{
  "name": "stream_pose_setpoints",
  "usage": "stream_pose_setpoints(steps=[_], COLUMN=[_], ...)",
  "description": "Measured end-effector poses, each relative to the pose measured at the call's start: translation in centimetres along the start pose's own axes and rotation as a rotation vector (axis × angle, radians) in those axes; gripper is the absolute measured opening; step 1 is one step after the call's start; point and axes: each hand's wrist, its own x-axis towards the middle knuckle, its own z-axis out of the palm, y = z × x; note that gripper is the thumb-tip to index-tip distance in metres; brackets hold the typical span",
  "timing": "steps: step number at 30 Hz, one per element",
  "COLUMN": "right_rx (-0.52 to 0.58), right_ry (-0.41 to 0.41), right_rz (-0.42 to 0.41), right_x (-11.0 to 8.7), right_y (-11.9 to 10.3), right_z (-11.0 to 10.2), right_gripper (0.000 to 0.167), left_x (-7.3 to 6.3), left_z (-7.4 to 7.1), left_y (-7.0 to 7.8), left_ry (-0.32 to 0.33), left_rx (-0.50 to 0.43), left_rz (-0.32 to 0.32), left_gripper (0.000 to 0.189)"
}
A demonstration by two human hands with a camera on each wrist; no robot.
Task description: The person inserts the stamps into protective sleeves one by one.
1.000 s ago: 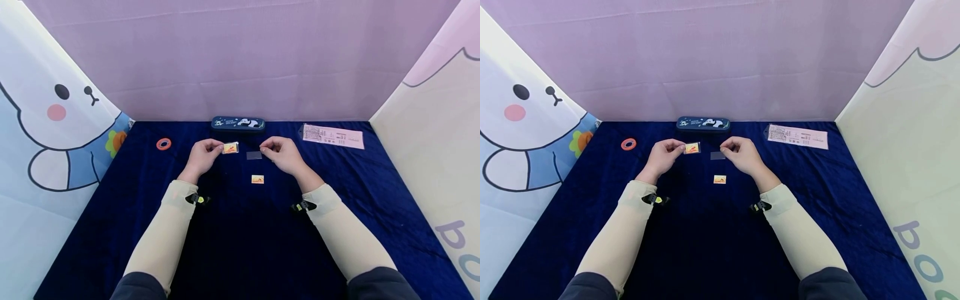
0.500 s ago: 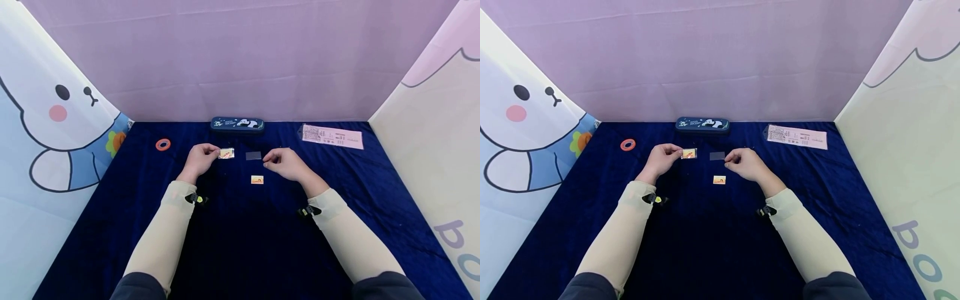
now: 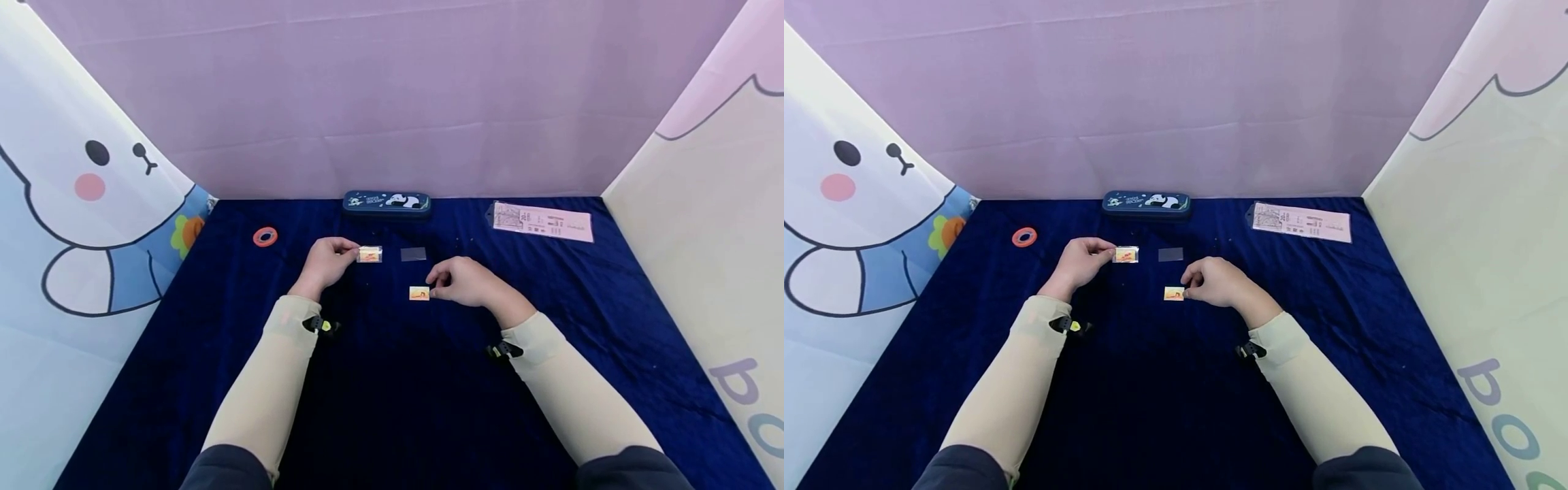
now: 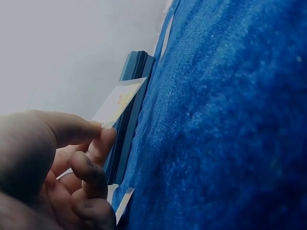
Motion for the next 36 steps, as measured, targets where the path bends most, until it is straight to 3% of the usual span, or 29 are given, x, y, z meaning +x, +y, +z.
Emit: stream_pose_setpoints(steps=[8,18,31,36], right_rx=[-0.06,-0.158,-0.184,-0.166], right_ry=[-0.015,-0.004,0.032,0.028], right_rz=[-0.015,0.012,0.012,0.003], right_x=[0.4,0.8,0.7,0.6], right_y=[-0.3,-0.4,-0.3,-0.2], right_z=[0.4,0.9,1.0,1.0], right_gripper=[0.023,0.023,0.023,0.019], left_x=[0.5,1.7,2.0,2.0], left_z=[0.0,0.2,0.6,0.8], left_y=[0.0,0.1,0.2,0.3], left_ry=[-0.006,-0.042,-0.064,-0.052], left_rx=[0.057,0.074,0.166,0.203], left_rz=[-0.019,-0.102,-0.152,-0.144], left_gripper=[0.014,0.014,0.018,0.018])
